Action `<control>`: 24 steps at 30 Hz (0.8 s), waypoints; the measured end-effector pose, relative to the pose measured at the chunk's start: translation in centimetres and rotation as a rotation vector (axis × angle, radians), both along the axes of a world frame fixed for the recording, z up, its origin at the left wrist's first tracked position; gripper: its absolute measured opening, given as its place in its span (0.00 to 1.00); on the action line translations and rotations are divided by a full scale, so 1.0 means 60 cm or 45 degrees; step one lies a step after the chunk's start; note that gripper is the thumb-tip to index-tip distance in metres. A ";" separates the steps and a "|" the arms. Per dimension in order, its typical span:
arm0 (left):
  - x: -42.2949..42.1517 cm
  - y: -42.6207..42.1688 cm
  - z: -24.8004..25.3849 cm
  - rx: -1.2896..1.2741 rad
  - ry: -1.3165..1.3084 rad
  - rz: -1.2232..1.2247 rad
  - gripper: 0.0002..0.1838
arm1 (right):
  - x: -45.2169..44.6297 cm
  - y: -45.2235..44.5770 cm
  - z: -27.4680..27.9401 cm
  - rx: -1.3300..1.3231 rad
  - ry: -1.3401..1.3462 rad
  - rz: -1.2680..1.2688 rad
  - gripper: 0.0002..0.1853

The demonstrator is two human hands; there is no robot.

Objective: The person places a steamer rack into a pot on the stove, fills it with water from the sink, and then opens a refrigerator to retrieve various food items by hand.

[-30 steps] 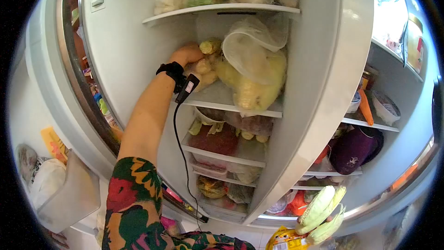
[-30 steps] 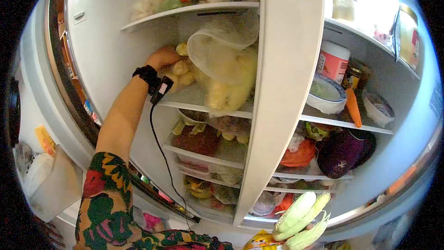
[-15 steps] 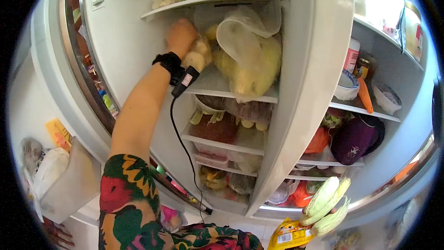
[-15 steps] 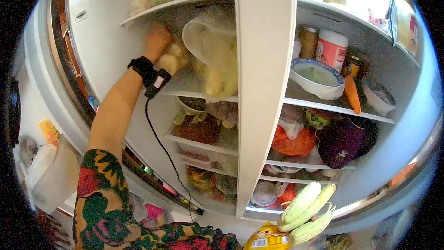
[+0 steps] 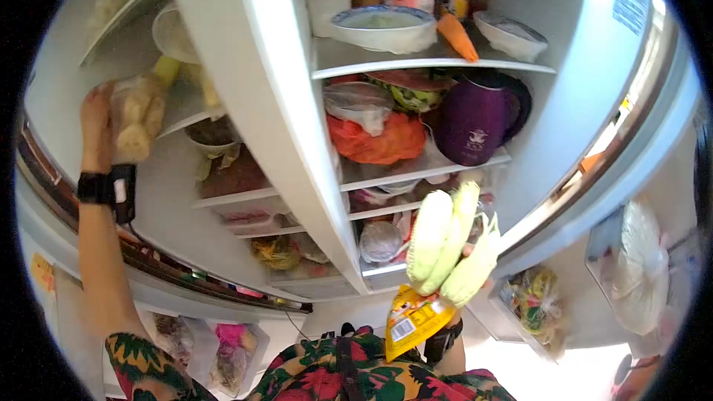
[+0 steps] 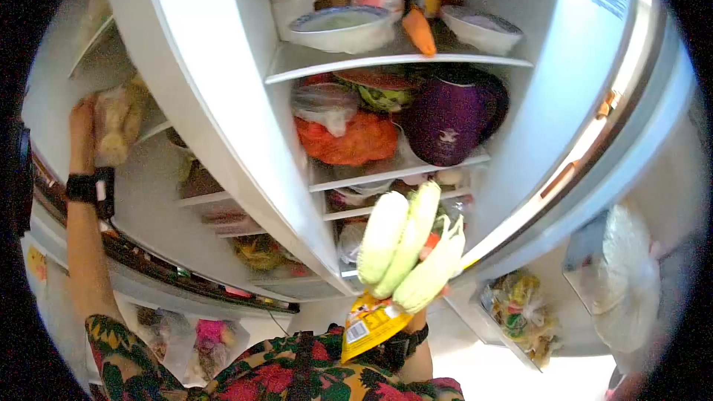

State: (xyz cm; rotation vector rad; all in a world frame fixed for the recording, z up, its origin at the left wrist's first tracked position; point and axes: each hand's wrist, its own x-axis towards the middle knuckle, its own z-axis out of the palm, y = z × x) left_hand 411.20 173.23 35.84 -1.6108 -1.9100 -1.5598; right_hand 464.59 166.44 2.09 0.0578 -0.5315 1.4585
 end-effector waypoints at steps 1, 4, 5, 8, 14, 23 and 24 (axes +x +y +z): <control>0.000 -0.022 0.000 0.006 0.017 -0.046 0.14 | 0.011 -0.008 -0.003 0.012 0.017 0.000 0.34; 0.029 -0.030 -0.013 0.037 -0.582 -0.257 0.14 | 0.023 -0.010 -0.003 0.027 0.042 0.004 0.34; 0.000 -0.021 -0.020 0.059 -0.713 -0.300 0.14 | 0.025 -0.010 -0.003 0.031 0.054 0.008 0.34; 0.042 -0.048 -0.027 0.034 -0.847 -0.356 0.14 | 0.028 -0.016 -0.007 0.039 0.065 0.035 0.34; 0.062 -0.071 -0.053 0.108 -0.929 -0.455 0.15 | 0.027 -0.032 -0.008 0.026 0.061 0.089 0.34; 0.042 -0.058 -0.070 0.136 -0.502 -0.155 0.13 | 0.032 -0.030 -0.012 0.036 0.086 0.096 0.34; 0.072 -0.072 -0.077 0.147 -0.431 -0.123 0.12 | 0.031 -0.030 -0.013 0.037 0.088 0.099 0.34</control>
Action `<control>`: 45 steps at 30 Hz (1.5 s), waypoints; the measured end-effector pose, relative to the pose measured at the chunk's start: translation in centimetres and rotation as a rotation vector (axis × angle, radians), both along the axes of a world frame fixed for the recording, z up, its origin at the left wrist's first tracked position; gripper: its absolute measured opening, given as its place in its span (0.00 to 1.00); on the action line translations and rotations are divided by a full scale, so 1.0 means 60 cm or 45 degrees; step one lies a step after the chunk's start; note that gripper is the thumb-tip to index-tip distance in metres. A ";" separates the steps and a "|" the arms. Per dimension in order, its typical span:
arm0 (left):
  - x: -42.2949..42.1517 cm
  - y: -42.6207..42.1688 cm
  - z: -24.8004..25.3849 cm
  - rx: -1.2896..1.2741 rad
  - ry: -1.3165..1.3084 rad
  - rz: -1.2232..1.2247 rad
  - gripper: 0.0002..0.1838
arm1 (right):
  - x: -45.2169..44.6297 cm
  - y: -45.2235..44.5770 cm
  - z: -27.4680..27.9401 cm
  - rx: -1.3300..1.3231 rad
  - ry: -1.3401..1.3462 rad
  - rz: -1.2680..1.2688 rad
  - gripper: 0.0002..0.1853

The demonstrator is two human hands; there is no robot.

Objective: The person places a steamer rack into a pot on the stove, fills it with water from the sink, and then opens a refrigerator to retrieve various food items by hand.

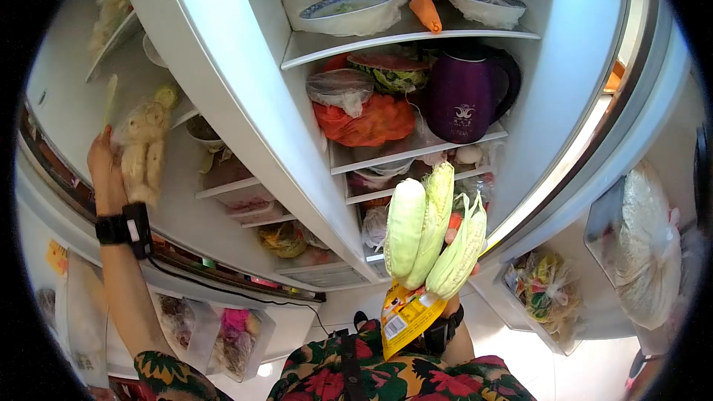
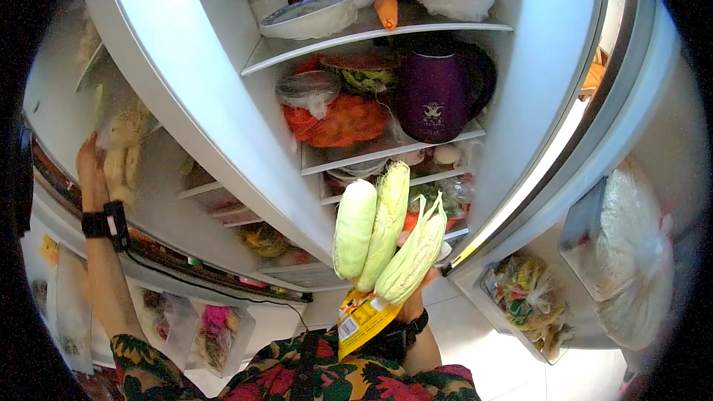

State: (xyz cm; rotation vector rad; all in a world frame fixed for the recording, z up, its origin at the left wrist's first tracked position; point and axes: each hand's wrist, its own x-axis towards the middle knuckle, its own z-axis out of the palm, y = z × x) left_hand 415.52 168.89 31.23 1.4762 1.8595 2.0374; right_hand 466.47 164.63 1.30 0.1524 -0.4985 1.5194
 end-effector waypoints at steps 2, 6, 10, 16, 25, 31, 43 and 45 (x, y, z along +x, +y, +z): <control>0.057 -0.034 -0.015 0.096 0.277 0.166 0.12 | -0.002 0.001 -0.002 0.001 0.003 0.002 0.34; 0.199 -0.126 -0.033 0.261 -0.137 0.056 0.12 | -0.006 0.005 -0.007 0.009 0.014 0.015 0.34; 0.287 -0.204 -0.120 -0.066 -0.010 -0.002 0.13 | -0.004 0.015 -0.016 0.023 0.035 0.048 0.34; 0.469 -0.169 -0.226 -0.718 -0.269 -0.567 0.11 | -0.019 0.012 0.011 -0.001 -0.045 0.172 0.37; 0.526 -0.107 -0.326 -0.872 -0.462 -0.852 0.11 | 0.018 -0.015 0.024 -0.210 -0.343 0.194 0.36; 0.531 -0.111 -0.338 -0.880 -0.389 -0.822 0.09 | 0.024 -0.019 0.030 -0.267 -0.427 0.152 0.32; 0.403 -0.282 -0.392 -0.670 -0.912 0.018 0.08 | 0.011 0.012 -0.037 -0.295 -0.379 0.222 0.29; 0.352 -0.347 -0.404 -0.670 -0.947 0.152 0.07 | 0.007 0.007 -0.041 -0.336 -0.419 0.216 0.29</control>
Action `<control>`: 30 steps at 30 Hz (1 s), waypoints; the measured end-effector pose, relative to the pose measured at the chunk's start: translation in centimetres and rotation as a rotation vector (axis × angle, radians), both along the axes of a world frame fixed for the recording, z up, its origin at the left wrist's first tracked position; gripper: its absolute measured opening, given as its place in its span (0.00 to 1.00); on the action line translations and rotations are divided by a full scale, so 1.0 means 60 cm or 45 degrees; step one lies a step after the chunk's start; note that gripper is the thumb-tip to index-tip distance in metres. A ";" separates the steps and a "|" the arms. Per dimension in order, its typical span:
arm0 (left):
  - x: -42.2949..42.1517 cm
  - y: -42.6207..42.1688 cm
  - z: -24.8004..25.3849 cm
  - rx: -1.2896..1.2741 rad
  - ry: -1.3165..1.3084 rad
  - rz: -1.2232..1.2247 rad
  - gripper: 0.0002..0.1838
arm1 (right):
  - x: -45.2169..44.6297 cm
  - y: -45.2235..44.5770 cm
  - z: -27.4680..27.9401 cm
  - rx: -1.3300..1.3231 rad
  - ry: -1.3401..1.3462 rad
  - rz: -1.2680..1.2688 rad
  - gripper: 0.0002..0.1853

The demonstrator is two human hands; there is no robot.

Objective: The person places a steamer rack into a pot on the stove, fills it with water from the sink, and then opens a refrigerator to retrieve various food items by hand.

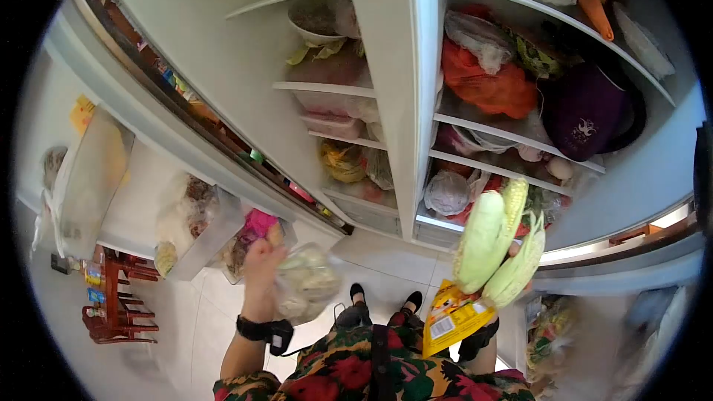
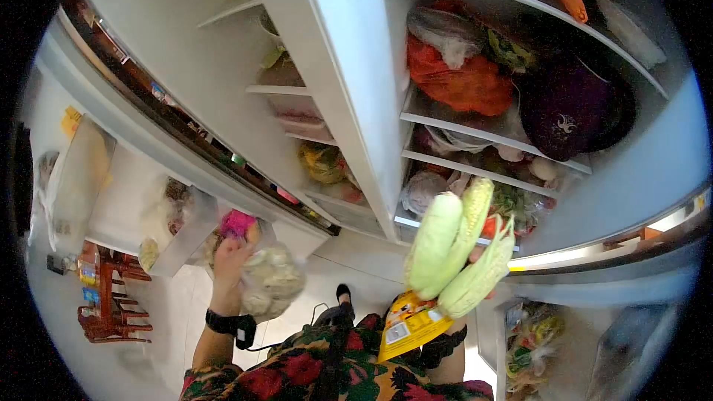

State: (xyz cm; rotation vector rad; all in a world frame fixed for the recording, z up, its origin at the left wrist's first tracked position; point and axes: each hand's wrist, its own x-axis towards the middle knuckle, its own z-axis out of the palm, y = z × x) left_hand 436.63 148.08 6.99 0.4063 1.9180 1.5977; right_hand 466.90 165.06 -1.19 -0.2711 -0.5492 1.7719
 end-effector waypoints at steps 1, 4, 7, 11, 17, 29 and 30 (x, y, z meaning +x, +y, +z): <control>-0.024 -0.035 -0.008 -0.076 0.101 0.143 0.07 | 0.004 -0.008 -0.001 -0.015 -0.017 -0.003 0.29; -0.090 -0.149 -0.027 -0.083 0.064 0.369 0.07 | 0.009 -0.029 -0.003 -0.074 -0.101 -0.046 0.29; -0.186 -0.325 -0.087 -0.638 0.834 0.070 0.07 | 0.016 -0.050 -0.005 -0.152 -0.173 -0.117 0.29; -0.220 -0.374 -0.054 -0.462 -0.012 0.878 0.06 | 0.026 -0.080 -0.004 -0.251 -0.258 -0.198 0.29; -0.421 -0.473 -0.101 -0.768 0.783 0.601 0.08 | 0.037 -0.126 -0.007 -0.364 -0.356 -0.294 0.29; -0.523 -0.305 -0.081 -0.532 0.609 -0.114 0.16 | 0.021 -0.158 0.034 -0.397 -0.493 -0.407 0.22; -0.524 -0.308 -0.090 -0.446 0.513 -0.047 0.17 | 0.027 -0.163 0.029 -0.348 -0.484 -0.410 0.22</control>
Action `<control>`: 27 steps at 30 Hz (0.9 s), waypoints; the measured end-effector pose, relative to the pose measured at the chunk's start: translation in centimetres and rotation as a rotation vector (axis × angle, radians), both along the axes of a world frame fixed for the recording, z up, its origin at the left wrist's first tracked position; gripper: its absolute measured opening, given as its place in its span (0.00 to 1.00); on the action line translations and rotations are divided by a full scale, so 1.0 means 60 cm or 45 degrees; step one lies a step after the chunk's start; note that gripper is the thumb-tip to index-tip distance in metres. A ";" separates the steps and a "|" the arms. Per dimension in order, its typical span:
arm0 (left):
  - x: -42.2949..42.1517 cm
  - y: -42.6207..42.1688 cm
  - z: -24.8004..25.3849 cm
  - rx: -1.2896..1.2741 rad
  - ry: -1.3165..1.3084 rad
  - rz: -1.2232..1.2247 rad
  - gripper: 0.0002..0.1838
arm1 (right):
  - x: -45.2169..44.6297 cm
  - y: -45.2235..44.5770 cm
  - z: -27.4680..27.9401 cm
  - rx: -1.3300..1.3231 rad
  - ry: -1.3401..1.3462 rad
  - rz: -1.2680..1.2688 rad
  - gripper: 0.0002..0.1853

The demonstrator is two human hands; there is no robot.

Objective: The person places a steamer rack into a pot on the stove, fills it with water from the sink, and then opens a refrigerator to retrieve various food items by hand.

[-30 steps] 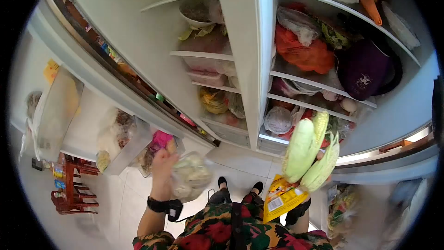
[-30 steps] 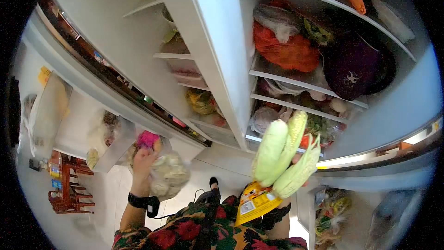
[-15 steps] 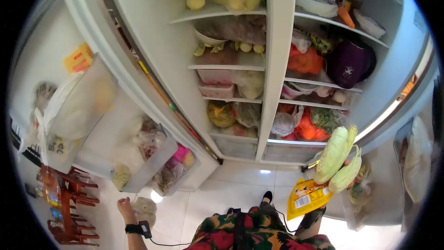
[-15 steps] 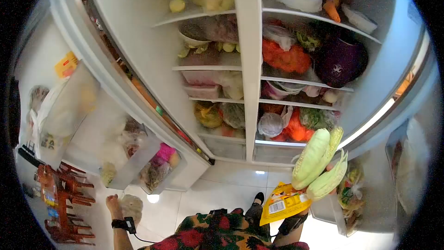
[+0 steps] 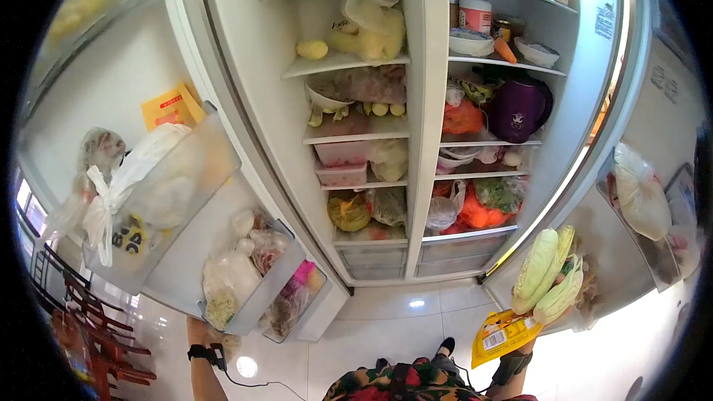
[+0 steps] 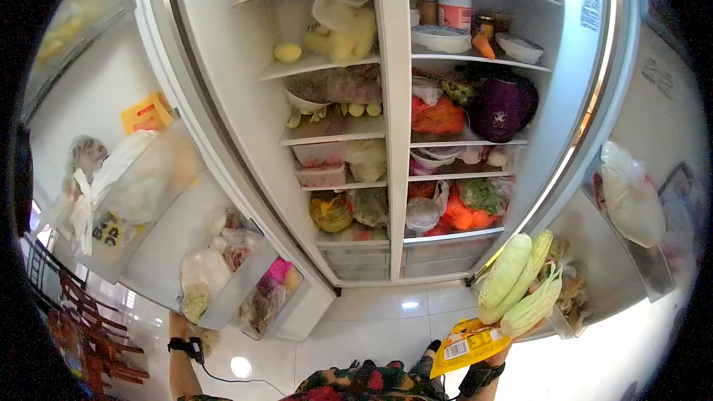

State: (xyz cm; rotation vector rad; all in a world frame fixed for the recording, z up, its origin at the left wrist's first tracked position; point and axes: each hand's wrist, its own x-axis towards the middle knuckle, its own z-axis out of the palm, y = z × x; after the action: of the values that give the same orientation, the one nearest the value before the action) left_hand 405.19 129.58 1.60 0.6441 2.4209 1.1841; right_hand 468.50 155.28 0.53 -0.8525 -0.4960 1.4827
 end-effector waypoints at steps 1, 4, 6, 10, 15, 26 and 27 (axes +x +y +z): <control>-0.003 -0.004 -0.010 0.102 -0.084 0.064 0.17 | 0.004 -0.005 -0.004 0.049 0.002 0.006 0.22; -0.002 0.000 -0.019 0.434 -0.333 0.273 0.18 | -0.029 0.011 0.044 -0.056 -0.097 -0.069 0.20; 0.018 -0.002 0.001 0.192 -0.235 0.197 0.17 | -0.022 0.011 0.043 -0.079 -0.078 -0.074 0.20; -0.019 -0.080 -0.080 -0.255 0.726 -0.493 0.11 | -0.015 0.021 0.040 -0.063 -0.011 -0.090 0.21; 0.131 0.035 0.003 -0.206 -0.332 0.009 0.06 | -0.008 0.108 0.050 0.097 0.083 -0.139 0.22; 0.394 0.185 0.129 -0.165 -0.559 -0.407 0.09 | 0.083 -0.012 0.057 0.073 0.159 -0.165 0.25; 0.401 0.195 0.122 -0.109 -0.560 -0.492 0.11 | 0.089 -0.018 0.056 0.065 0.161 -0.174 0.25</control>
State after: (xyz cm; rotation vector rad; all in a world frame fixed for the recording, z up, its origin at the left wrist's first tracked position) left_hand 429.27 141.30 8.95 0.6997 1.8665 0.9382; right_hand 473.86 154.23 3.86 -0.7331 -0.3727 1.3831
